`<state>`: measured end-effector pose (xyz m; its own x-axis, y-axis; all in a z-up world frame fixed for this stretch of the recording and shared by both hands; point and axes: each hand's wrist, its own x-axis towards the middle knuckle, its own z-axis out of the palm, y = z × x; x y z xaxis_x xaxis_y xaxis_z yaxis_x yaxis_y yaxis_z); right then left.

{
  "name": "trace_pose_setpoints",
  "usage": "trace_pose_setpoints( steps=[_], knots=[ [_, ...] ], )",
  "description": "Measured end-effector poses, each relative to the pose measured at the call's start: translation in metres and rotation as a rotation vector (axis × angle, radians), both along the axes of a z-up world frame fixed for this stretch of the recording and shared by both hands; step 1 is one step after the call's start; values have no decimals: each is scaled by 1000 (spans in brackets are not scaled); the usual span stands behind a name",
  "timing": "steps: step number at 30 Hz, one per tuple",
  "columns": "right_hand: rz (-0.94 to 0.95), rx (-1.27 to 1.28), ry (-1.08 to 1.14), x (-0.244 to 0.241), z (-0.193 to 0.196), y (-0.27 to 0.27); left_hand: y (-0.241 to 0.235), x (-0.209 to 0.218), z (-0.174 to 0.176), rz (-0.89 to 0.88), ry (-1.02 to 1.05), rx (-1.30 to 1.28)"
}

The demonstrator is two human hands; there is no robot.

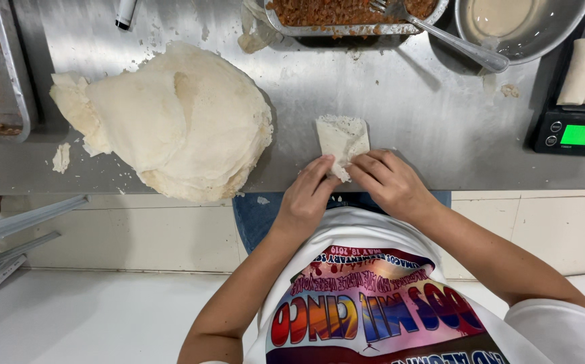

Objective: The person prepares spring rolls by placing a filling onto thin dough sheets, folding them into rectangular packets, and sealing the edges with a liquid. The finished rolls are placed on a digital scale.

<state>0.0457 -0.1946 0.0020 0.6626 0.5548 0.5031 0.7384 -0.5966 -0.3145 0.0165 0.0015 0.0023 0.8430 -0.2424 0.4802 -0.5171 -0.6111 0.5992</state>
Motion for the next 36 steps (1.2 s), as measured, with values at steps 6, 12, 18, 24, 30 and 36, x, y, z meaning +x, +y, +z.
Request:
trace_pose_setpoints(
  steps=[6,12,18,24,30,36],
  knots=[
    [-32,41,-62,3,-1,1,3,2,-8,-78,-142,166],
    [41,11,-65,9,11,2,7,5,-10,-120,-180,256],
    [55,-2,64,20,20,0,10,25,6,-161,-66,292],
    [15,95,521,36,18,-5,14,48,-2,-196,353,163],
    [-39,-11,165,25,-4,-7,12,57,-11,-35,580,-97],
    [21,-44,-89,23,0,-2,0,25,-13,229,378,-232]
  ],
)
